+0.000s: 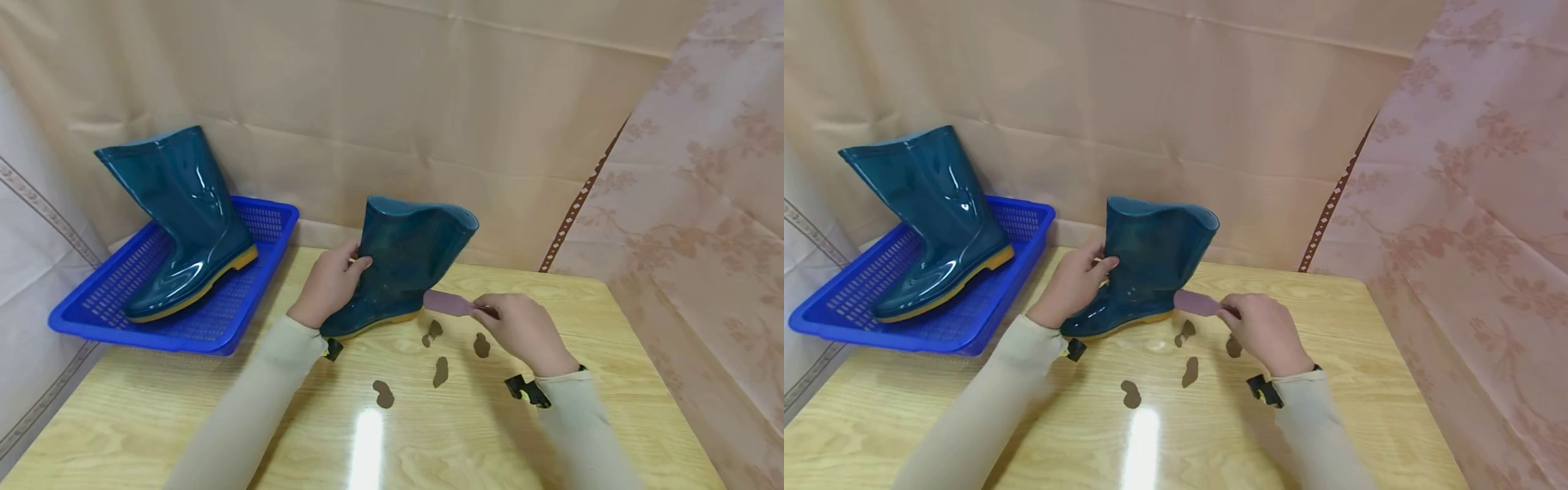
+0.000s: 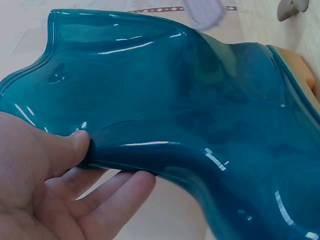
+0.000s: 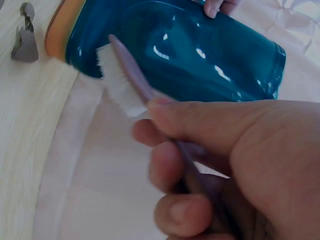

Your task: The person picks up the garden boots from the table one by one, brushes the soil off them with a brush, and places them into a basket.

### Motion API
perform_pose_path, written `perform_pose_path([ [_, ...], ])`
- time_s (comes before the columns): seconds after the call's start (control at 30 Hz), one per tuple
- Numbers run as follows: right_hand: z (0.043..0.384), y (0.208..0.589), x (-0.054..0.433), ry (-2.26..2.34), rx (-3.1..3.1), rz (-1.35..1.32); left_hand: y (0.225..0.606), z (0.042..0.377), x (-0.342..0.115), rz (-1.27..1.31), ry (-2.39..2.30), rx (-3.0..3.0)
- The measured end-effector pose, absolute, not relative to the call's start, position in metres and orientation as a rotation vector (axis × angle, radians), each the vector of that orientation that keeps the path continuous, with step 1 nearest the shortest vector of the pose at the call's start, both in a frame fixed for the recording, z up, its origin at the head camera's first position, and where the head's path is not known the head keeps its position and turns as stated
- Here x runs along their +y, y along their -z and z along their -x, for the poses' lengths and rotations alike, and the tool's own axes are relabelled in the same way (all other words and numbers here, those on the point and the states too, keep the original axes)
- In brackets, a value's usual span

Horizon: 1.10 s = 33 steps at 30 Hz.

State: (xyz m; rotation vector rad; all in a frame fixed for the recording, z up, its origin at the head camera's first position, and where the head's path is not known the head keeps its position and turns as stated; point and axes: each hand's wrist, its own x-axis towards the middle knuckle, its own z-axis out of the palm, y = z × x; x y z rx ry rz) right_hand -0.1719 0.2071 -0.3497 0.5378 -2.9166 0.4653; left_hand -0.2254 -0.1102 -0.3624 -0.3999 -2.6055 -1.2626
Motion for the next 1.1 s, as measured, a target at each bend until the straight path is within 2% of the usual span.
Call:
perform_pose_path([
  [0.4, 0.158, 0.350, 0.250, -0.607, -2.857, -0.325, 0.333, 0.208, -0.114, 0.299, 1.462, -2.350],
  [0.7, 0.163, 0.365, 0.267, -0.624, -2.863, -0.254, 0.318, 0.185, -0.123, 0.200, 1.356, -2.265],
  [1.1, 0.168, 0.388, 0.300, -0.610, -2.921, -0.172, 0.306, 0.179, -0.141, 0.194, 1.298, -2.069],
])
